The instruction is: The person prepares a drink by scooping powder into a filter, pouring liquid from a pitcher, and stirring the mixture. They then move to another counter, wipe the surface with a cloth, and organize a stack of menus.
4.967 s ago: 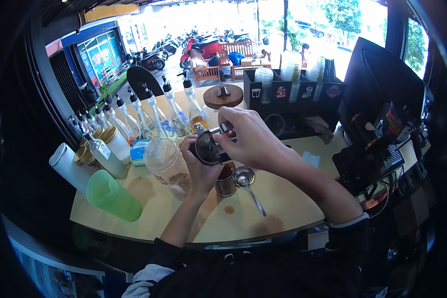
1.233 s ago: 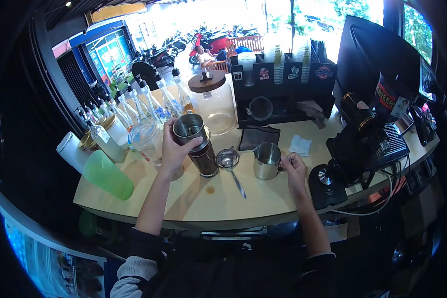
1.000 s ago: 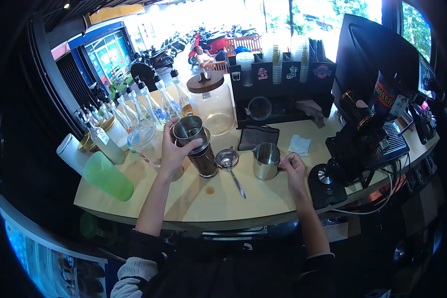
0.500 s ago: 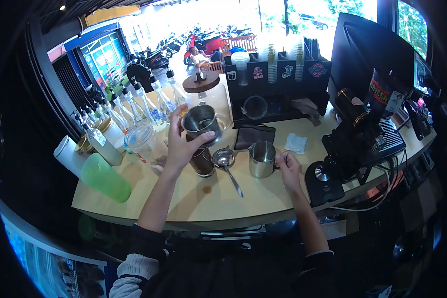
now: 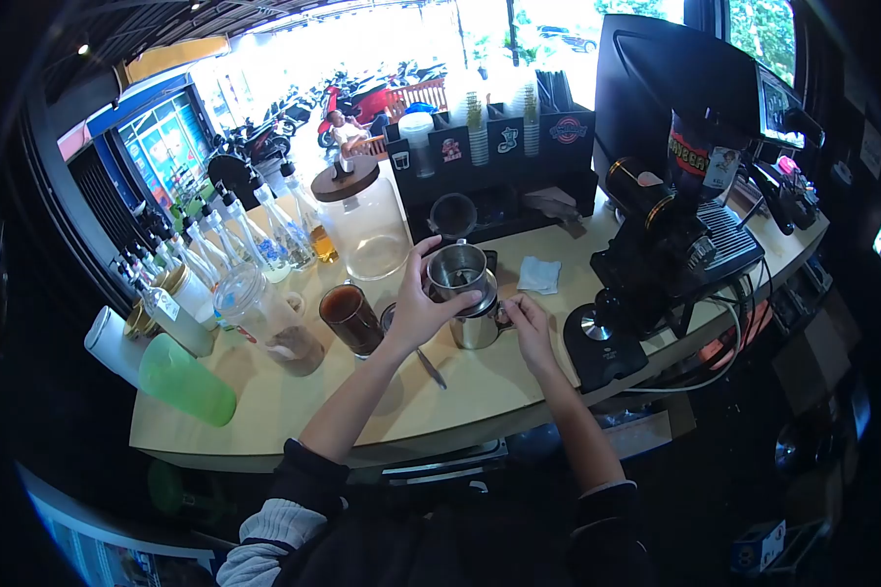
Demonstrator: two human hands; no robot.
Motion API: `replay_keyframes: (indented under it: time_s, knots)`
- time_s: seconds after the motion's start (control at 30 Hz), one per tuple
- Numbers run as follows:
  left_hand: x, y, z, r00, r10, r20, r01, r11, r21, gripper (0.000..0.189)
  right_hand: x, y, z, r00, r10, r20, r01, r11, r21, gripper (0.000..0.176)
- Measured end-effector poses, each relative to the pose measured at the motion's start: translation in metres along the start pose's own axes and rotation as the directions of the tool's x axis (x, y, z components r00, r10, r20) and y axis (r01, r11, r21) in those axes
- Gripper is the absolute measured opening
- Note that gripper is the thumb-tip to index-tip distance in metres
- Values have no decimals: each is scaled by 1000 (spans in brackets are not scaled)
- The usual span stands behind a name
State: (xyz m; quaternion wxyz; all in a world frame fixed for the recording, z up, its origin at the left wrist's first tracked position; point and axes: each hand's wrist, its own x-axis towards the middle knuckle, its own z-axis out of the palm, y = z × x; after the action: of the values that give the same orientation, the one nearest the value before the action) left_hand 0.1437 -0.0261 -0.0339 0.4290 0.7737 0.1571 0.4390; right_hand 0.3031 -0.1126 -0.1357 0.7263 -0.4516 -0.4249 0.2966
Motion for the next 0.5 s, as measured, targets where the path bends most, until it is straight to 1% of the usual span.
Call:
replay_keyframes:
  time_s: [0.17, 0.3, 0.37, 0.5]
  knots:
    - [-4, -10, 7, 1000, 10, 13, -11, 998, 60, 88, 0, -3, 0, 1000, -5, 16, 6, 1000, -23, 17]
    - [-6, -7, 9, 1000, -5, 15, 5, 999, 49, 88, 1, 0, -2, 1000, 2, 22, -2, 1000, -6, 17]
    - [-6, -5, 10, 1000, 18, 13, -19, 995, 101, 88, 0, 1, -1, 1000, -1, 30, 1, 1000, 1, 17]
    - [-6, -8, 13, 1000, 24, 18, -26, 994, 106, 89, 3, 5, -5, 1000, 10, 24, -11, 1000, 23, 16]
